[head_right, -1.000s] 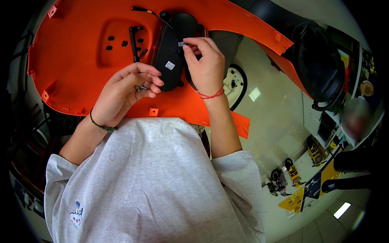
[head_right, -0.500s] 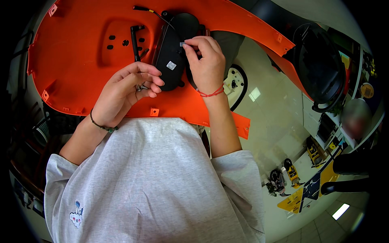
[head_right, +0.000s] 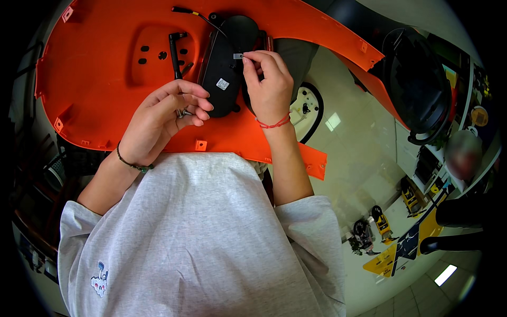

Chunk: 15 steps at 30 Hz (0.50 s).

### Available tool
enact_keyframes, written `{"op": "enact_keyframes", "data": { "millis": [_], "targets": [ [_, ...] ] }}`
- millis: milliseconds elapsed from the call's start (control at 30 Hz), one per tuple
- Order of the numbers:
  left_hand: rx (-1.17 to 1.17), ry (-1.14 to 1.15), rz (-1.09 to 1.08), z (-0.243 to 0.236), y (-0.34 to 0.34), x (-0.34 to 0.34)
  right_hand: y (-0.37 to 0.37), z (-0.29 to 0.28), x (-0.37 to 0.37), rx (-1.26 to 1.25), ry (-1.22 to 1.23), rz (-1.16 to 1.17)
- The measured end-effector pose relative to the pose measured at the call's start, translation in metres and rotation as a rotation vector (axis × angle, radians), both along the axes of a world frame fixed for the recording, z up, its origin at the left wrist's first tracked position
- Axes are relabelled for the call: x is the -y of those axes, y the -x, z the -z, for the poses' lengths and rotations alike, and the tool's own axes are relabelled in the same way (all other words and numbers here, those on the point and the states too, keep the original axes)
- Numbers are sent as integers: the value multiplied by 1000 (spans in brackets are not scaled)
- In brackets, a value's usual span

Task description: The person uses a screwdriver to secure a component inside a red motorcycle fairing and then uses a hex key to tighten screws on the fairing.

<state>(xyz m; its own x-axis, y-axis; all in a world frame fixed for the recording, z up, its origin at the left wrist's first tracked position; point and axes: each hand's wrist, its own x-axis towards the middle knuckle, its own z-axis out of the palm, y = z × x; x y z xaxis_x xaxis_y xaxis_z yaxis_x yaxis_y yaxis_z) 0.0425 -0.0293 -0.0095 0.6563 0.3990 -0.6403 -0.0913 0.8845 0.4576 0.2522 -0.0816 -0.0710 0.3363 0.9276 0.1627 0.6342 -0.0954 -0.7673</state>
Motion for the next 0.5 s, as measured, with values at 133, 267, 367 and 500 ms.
{"op": "enact_keyframes", "data": {
  "millis": [133, 267, 367, 500],
  "targets": [
    [0, -9, 1, -1, 0, 0, 3, -1, -2, 7, 6, 6],
    [4, -10, -2, 0, 0, 0, -4, 3, -3, 94, -21, -44],
    [4, -12, -1, 0, 1, 0, -4, 1, -3, 105, -3, -51],
    [10, -6, 1, 0, 0, 0, -6, 0, -3, 168, -4, -83]
  ]
}}
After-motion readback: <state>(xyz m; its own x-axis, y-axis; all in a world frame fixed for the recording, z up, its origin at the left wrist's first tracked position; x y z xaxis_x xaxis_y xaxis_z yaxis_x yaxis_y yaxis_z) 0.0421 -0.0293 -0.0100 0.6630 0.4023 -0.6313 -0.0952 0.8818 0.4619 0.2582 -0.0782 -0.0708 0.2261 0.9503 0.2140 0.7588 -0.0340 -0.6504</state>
